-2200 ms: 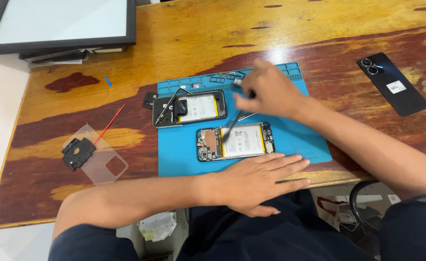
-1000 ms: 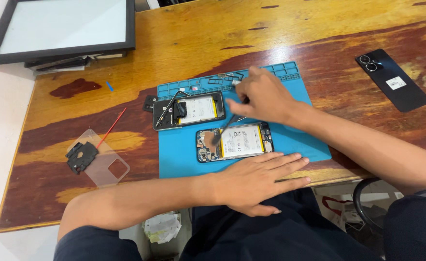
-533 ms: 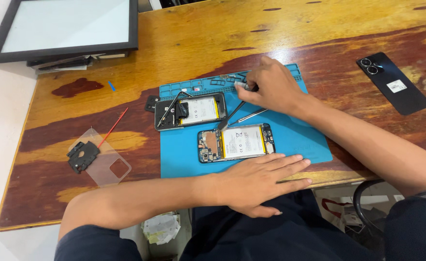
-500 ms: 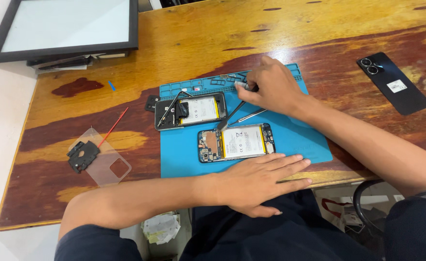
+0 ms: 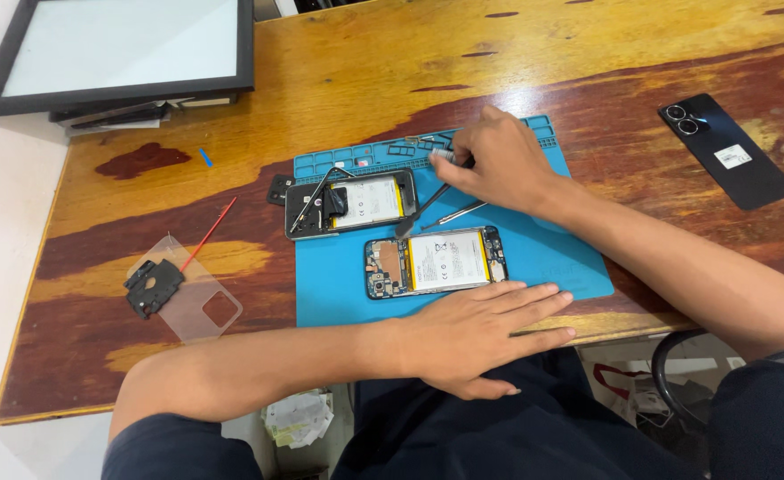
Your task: The person uses a screwdriver to remove screws from the internal frame of a disassembled smartphone. They then use tweezers to lift and remove a small metal bracket from the motherboard area. Finally, they use a brush to clean dust and debris from the battery and internal components.
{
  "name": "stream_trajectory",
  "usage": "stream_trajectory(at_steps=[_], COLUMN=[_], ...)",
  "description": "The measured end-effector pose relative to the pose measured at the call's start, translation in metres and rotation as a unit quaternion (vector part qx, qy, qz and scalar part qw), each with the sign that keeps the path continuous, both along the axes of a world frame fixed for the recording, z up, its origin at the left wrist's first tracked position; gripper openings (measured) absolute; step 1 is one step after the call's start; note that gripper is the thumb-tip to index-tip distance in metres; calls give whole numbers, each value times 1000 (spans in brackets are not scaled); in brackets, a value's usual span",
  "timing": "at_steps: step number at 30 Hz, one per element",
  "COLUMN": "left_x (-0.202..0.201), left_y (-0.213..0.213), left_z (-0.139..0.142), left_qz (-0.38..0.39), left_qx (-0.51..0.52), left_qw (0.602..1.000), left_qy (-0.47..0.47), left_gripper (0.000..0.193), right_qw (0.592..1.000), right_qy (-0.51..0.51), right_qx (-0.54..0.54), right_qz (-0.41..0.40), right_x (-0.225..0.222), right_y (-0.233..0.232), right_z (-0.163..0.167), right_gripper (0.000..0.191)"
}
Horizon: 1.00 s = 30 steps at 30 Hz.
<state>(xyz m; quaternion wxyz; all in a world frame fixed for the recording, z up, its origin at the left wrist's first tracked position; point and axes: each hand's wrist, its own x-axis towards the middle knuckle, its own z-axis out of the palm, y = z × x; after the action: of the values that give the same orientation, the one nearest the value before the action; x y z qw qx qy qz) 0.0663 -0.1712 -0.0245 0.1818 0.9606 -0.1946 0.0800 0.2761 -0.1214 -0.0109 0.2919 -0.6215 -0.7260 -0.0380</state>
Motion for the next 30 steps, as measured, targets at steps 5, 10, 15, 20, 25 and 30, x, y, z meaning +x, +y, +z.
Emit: stream_trajectory(at_steps=[5, 10, 15, 20, 25, 30], left_x=[0, 0, 0, 0, 0, 0], left_y=[0, 0, 1, 1, 0, 1], left_z=[0, 0, 0, 1, 1, 0], left_qz=[0, 1, -2, -1, 0, -2], left_qx=[1, 2, 2, 3, -3, -5], left_qw=[1000, 1000, 1000, 1000, 1000, 1000], left_qy=[2, 3, 3, 1, -6, -5], left_gripper=[93, 92, 91, 91, 92, 91], right_qw=[1000, 999, 997, 996, 999, 997], right_qy=[1, -13, -18, -39, -23, -2], right_qx=[-19, -36, -60, -75, -43, -7], right_qz=[2, 31, 43, 28, -1, 73], right_x=[5, 16, 36, 37, 23, 32], right_y=[1, 8, 11, 8, 4, 4], right_z=[-3, -4, 3, 6, 2, 5], right_gripper=[44, 43, 38, 39, 48, 34])
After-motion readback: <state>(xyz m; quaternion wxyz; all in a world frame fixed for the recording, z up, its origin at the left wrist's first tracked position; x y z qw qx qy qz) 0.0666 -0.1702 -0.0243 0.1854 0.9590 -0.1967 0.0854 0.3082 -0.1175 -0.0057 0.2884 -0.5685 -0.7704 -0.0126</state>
